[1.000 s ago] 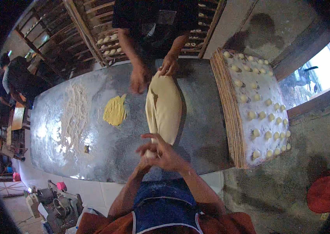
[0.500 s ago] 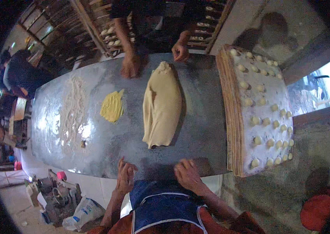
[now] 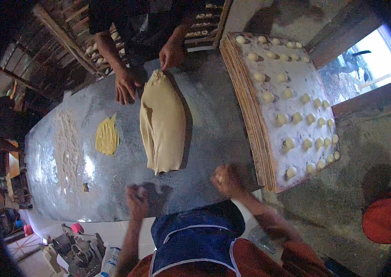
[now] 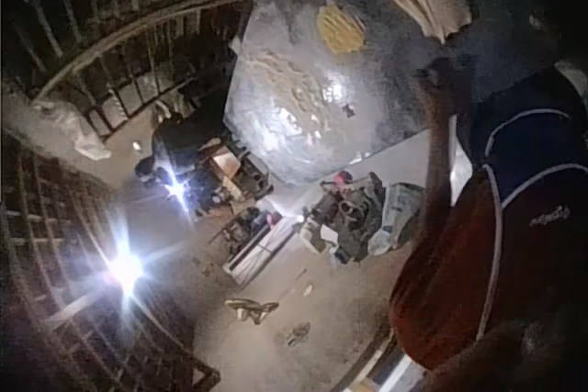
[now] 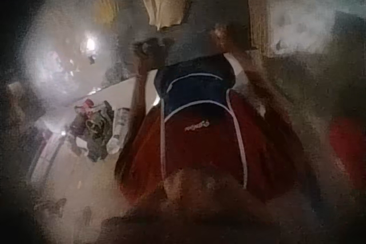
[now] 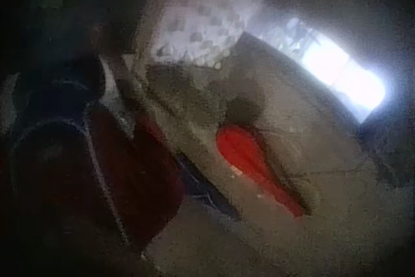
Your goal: The person repeatedly pinches off small pieces of dough from a large mass on a metal table, rolls them into balls, and places them on a floured wooden tray. A coworker across the table also shapes dough and arranges pieces on racks.
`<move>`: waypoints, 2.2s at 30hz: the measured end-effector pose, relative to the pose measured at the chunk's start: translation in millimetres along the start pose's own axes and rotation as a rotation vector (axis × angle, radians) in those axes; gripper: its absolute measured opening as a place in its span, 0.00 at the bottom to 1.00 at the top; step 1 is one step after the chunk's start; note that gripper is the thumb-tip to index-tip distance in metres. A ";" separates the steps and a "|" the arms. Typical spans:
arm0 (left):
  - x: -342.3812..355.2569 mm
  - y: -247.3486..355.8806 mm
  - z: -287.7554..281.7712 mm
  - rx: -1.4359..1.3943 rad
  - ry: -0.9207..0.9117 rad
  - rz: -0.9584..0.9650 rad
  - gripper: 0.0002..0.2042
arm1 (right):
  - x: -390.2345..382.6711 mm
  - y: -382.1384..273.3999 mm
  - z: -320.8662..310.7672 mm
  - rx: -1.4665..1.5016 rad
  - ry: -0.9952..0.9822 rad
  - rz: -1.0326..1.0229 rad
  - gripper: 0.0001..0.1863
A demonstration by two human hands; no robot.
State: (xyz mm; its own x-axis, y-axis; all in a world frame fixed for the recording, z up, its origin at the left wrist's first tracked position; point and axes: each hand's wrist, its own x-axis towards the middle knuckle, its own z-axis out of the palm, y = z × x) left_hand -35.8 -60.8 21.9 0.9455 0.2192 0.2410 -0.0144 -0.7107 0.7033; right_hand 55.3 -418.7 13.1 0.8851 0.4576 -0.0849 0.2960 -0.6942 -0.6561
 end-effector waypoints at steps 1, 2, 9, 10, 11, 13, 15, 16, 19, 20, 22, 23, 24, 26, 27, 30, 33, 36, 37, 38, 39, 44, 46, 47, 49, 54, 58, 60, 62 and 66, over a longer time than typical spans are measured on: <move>16.9 -1.2 2.6 0.005 0.060 -0.089 0.10 | 29.8 4.0 -15.6 -0.151 0.146 -0.085 0.19; 46.9 -3.0 10.0 0.017 0.127 -0.182 0.09 | 50.7 2.7 -21.7 -0.298 0.288 -0.177 0.19; -26.3 -6.8 30.2 -0.127 0.036 -0.116 0.08 | 9.2 -20.4 13.2 0.018 0.252 -0.072 0.15; -13.4 -19.8 8.9 -0.080 -0.034 -0.049 0.08 | 6.1 -2.3 -5.6 0.005 0.227 -0.069 0.15; 1.5 -26.7 6.2 -0.023 0.008 -0.133 0.09 | 15.7 11.6 -12.4 -0.096 0.246 -0.099 0.14; 47.0 -16.1 -0.1 0.099 0.085 -0.307 0.10 | 53.5 -4.9 -20.7 -0.209 0.311 -0.134 0.19; 22.4 -15.4 32.9 0.158 0.145 -0.229 0.10 | 86.2 -39.8 3.8 -0.218 0.402 -0.146 0.31; 13.8 -10.1 37.9 0.198 0.135 -0.183 0.10 | 70.4 -41.0 14.7 -0.158 0.335 -0.149 0.27; -22.5 -1.1 23.0 0.070 -0.008 -0.165 0.09 | 16.2 -22.7 24.7 -0.037 0.181 -0.093 0.17; -23.8 -16.8 8.0 -0.158 -0.068 -0.278 0.08 | 10.5 -11.4 3.9 -0.025 0.126 -0.059 0.14; 3.7 -50.1 -17.5 -0.034 -0.095 -0.171 0.09 | 19.0 0.6 -20.7 -0.089 0.163 -0.028 0.12; 18.5 -42.3 -2.0 -0.030 0.006 -0.221 0.08 | 46.2 0.6 -22.5 -0.165 0.259 -0.021 0.11; 37.3 -33.1 11.5 -0.014 0.114 -0.279 0.08 | 67.3 -1.9 -18.9 -0.231 0.348 -0.024 0.10; 36.8 -11.5 24.6 0.076 0.234 -0.262 0.08 | 62.4 -66.6 -13.7 -0.300 0.368 -0.142 0.08; 23.5 -2.9 27.8 0.153 0.156 -0.166 0.08 | 48.7 -69.0 -8.2 -0.262 0.349 -0.179 0.08; -29.6 -29.1 10.7 0.343 0.049 0.052 0.09 | -1.0 -17.2 16.9 0.022 0.210 -0.259 0.08; -30.7 -82.0 -6.9 0.413 0.148 -0.063 0.12 | 39.7 0.0 -25.9 -0.140 0.350 -0.119 0.09; -19.2 -65.0 -3.6 0.332 0.133 -0.248 0.14 | 54.4 -79.2 -52.7 -0.188 0.109 0.017 0.09; -21.1 -44.2 -13.4 0.315 0.084 -0.189 0.15 | 48.8 -100.7 -63.7 -0.211 -0.031 0.083 0.09; -17.1 -26.0 -22.8 0.285 0.013 -0.115 0.16 | 31.2 -71.2 -43.4 -0.163 -0.010 0.030 0.09; -7.0 -16.1 -33.7 0.270 -0.117 -0.016 0.15 | 4.4 -16.6 -6.7 -0.121 0.012 -0.013 0.09; 40.1 1.9 -88.6 0.239 -0.811 0.153 0.11 | 11.9 -24.3 -34.8 -0.198 0.252 -0.147 0.08; 87.5 54.3 -66.7 0.143 -0.738 0.254 0.15 | -1.6 -26.5 -37.8 -0.460 0.138 -0.382 0.07; 115.5 91.7 -45.9 0.085 -0.712 0.313 0.17 | -8.1 -20.0 -30.8 -0.422 0.193 -0.388 0.08; 175.4 212.3 -0.4 0.098 -0.534 0.518 0.15 | -15.9 5.7 -19.1 -0.360 0.296 -0.402 0.11; 291.3 410.0 146.8 -0.435 -0.240 0.771 0.29 | -4.1 -22.4 -247.8 0.148 0.402 -0.159 0.17; 363.7 493.4 301.9 -0.564 -0.412 0.817 0.39 | 28.6 16.3 -436.3 -0.002 1.351 -0.316 0.52; 387.0 485.2 401.5 -0.406 -0.561 0.726 0.44 | 56.3 24.3 -501.5 -0.152 1.565 -0.492 0.58; 404.8 479.5 424.0 -0.141 -0.632 0.655 0.47 | 94.7 70.4 -504.6 -0.206 1.585 -0.287 0.61; 359.6 475.0 397.9 -0.054 -0.481 0.931 0.45 | 84.4 215.2 -453.9 -0.570 1.032 0.427 0.68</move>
State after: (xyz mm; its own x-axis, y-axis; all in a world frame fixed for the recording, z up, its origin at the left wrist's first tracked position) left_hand 426.8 -585.6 176.4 0.5828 -0.6960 0.4195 -0.8060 -0.4291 0.4079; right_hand 356.7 -781.7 205.2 0.7404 -0.3314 0.5848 -0.1979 -0.9389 -0.2816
